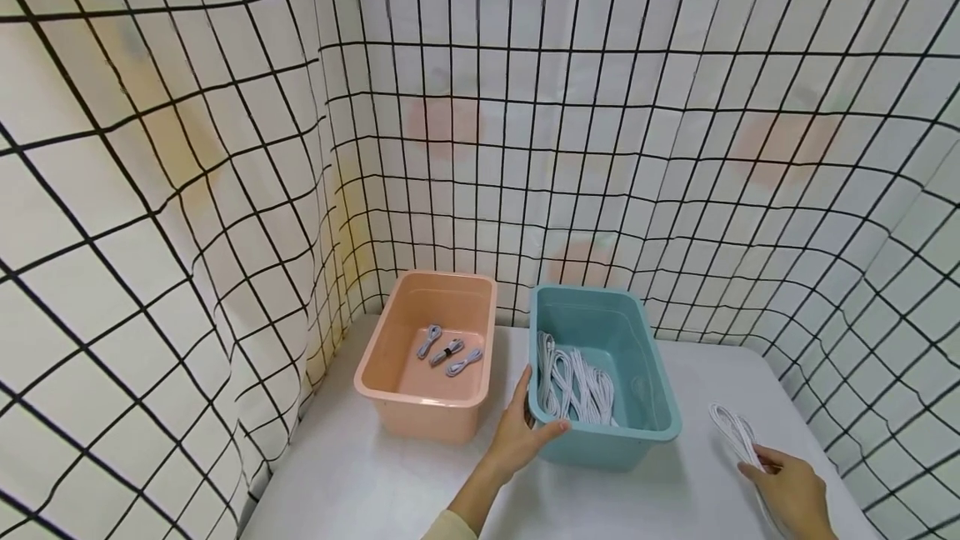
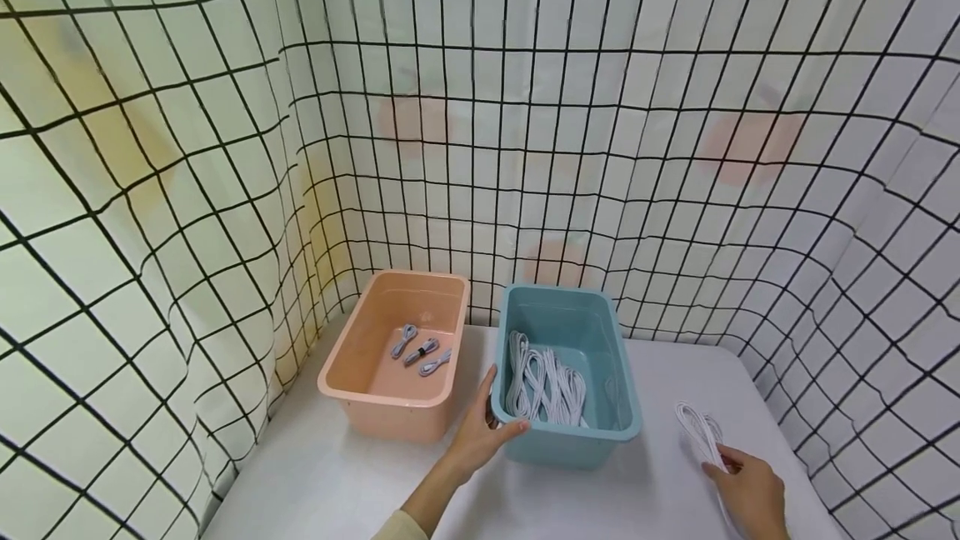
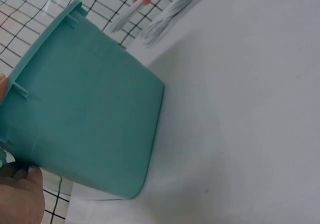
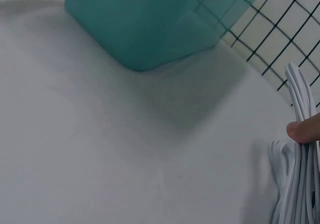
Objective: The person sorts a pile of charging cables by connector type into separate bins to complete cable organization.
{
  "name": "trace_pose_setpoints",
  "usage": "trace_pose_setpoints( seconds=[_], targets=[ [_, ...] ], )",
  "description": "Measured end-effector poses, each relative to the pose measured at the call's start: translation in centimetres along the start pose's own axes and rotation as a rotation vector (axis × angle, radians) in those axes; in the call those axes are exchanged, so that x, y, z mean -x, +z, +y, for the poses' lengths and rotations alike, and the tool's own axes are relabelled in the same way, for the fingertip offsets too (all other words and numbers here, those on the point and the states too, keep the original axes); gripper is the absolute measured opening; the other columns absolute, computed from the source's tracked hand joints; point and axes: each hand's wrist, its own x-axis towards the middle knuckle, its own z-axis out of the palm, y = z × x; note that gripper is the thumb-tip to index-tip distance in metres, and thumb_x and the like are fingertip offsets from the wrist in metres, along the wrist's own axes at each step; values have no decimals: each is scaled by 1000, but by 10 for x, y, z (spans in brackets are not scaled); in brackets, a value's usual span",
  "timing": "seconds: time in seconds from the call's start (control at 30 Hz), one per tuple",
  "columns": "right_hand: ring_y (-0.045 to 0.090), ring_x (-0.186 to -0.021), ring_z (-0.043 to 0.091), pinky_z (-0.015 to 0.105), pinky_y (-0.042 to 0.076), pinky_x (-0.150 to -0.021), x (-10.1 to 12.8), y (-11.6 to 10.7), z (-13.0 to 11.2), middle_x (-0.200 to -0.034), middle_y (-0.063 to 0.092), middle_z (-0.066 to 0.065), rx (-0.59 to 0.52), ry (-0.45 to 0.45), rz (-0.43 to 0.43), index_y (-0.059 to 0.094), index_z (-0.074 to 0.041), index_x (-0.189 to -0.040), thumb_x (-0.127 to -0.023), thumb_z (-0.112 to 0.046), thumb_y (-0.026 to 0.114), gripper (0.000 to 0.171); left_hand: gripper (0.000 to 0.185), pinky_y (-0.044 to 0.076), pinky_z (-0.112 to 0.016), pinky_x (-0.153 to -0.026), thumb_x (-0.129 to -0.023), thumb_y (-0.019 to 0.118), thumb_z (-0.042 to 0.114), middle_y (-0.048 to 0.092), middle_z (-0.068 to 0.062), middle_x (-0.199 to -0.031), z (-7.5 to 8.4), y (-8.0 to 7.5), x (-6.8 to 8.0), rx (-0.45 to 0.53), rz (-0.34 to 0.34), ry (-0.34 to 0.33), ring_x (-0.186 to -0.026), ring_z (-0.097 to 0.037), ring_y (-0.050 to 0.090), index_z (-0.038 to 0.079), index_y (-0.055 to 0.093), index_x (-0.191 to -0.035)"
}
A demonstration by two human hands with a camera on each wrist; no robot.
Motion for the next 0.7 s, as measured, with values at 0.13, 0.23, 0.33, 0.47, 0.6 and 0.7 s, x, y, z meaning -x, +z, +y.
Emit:
trace_pose_setpoints(
  seconds=[0.13, 0.23, 0.33, 0.47, 0.6, 0.7],
  targets=[
    [67, -92, 44, 56, 49, -75, -4, -12, -11, -94, 74, 21, 2, -2, 37, 65, 13, -125, -87, -26, 83, 57, 110, 35, -46, -114, -87, 85, 37, 20, -10, -170, 0, 1, 1, -8, -3, -1, -150, -35, 30, 24, 12, -168],
    [68, -90, 42, 53, 50, -72, -10, -21, -24, -94, 74, 21, 14, -53, 84, 66, 12, -124, -87, -25, 83, 55, 109, 33, -47, -115, -88, 85, 34, 20, -12, -170, -1, 1, 2, 1, 1, 7, -150, -35, 29, 23, 11, -168],
    [68, -91, 43, 53, 51, -71, -17, -29, -40, -95, 74, 22, 5, -71, 100, 66, 12, -124, -88, -29, 83, 57, 109, 33, -48, -115, -88, 85, 31, 20, -14, -169, 0, 0, 4, 8, 8, 13, -150, -37, 29, 21, 11, -168],
    [67, -98, 48, 59, 51, -77, -23, -40, -64, -103, 73, 26, -12, -93, 104, 64, 13, -127, -90, -30, 81, 59, 110, 33, -49, -115, -88, 85, 33, 20, -14, -169, 0, -2, 5, 3, 14, 10, -150, -37, 29, 22, 11, -168],
    [68, -97, 47, 58, 52, -77, -28, -47, -89, -106, 71, 28, -17, -146, 126, 63, 14, -127, -92, -28, 78, 57, 110, 33, -49, -115, -87, 85, 36, 19, -14, -169, 1, -2, 4, 2, 14, 6, -150, -38, 29, 24, 11, -168],
    [70, -92, 44, 49, 55, -70, -32, -51, -108, -104, 72, 27, -21, -187, 148, 64, 14, -126, -92, -26, 79, 55, 111, 33, -49, -115, -87, 86, 37, 19, -13, -170, 2, -1, 3, 4, 13, -6, -150, -37, 29, 25, 11, -168]
  ],
)
